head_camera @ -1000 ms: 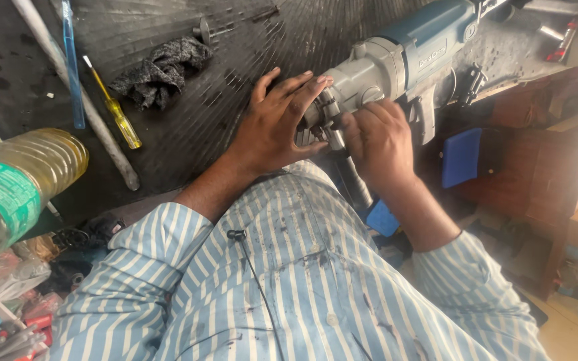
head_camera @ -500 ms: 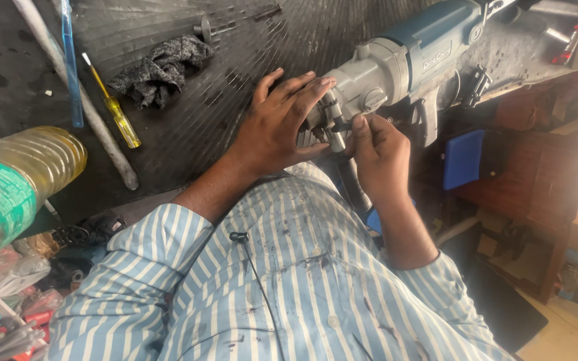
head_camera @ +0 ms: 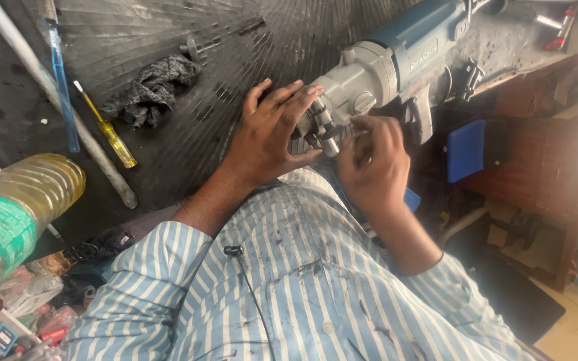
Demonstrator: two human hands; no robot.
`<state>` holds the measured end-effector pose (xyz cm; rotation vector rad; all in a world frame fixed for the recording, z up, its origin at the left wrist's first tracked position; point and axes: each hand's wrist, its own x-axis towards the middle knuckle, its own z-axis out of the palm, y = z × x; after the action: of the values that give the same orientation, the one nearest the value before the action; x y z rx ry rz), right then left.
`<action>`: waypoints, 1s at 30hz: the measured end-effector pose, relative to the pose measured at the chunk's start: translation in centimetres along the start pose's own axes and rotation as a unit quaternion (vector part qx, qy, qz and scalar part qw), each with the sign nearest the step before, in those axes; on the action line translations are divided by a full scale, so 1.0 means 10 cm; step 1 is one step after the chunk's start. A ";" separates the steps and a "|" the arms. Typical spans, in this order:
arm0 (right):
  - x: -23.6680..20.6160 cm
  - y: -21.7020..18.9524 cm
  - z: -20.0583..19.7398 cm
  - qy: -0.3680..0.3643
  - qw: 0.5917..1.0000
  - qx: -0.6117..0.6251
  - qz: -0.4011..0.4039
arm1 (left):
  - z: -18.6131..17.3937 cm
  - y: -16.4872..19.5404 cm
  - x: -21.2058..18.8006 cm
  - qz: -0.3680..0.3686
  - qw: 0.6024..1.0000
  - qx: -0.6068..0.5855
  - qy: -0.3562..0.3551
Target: The person works on a blue electric drill at a workbench, fitting a side handle onto the drill body and tightening its collar by hand. They use a spanner to loosen and tighten the chuck, rotate the drill to reach different sides, and reposition the handle before setting the drill down on the bench.
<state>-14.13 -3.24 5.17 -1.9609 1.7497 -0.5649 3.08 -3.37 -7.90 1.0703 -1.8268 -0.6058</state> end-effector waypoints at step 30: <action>-0.03 0.32 0.14 -0.016 0.999 -0.026 0.039 | -0.04 0.09 0.10 0.001 1.000 0.001 0.004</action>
<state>-15.95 -3.17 2.13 -1.9166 1.8285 -0.4645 2.80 -3.80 -6.59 1.0693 -1.8218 -0.5981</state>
